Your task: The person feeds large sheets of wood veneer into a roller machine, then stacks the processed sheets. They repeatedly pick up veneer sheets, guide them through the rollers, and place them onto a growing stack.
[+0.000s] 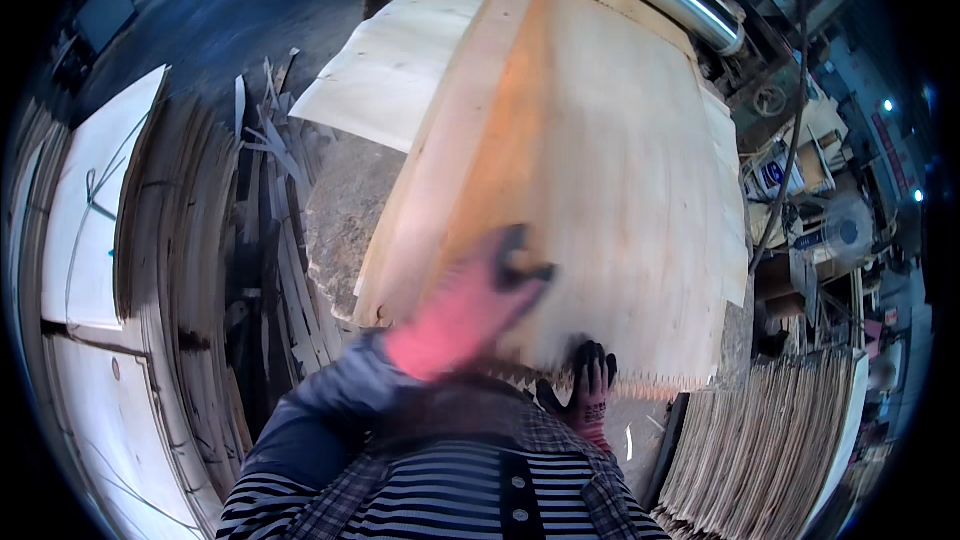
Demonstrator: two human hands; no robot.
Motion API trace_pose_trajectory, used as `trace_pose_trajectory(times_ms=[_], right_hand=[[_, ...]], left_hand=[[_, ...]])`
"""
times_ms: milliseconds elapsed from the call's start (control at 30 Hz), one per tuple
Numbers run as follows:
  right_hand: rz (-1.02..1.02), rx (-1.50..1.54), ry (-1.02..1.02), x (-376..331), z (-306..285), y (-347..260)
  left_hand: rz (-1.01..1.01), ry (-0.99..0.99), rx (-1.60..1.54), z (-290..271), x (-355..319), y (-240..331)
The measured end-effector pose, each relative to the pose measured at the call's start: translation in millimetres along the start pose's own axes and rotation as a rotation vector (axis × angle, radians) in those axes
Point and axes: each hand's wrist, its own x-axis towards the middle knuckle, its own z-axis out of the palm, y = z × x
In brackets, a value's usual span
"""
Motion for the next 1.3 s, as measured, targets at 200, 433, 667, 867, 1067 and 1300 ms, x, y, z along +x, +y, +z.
trace_pose_trajectory(times_ms=[200,433,667,867,1067,1300], right_hand=[[0.171,0.223,0.222,-18.2,-20.6,34.9],[0.164,0.084,0.187,77.8,-47.9,54.6],[0.043,-0.055,0.227,225.4,16.5,107.1],[0.140,-0.111,0.295,314.3,64.1,150.7],[-0.009,0.043,0.050,262.1,53.4,67.2],[-0.043,0.171,-0.152,55.4,16.8,38.2]], left_hand=[[0.259,-0.155,-0.376,25.3,-14.1,10.5],[0.169,0.331,0.587,2.3,23.1,-160.0],[-0.120,0.177,0.196,0.9,27.6,-138.6],[-0.246,0.113,-0.532,-10.4,25.8,-115.2],[-0.304,-0.053,-0.750,-23.6,48.1,-199.9],[-0.099,-0.089,-1.126,10.1,48.8,-100.6]])
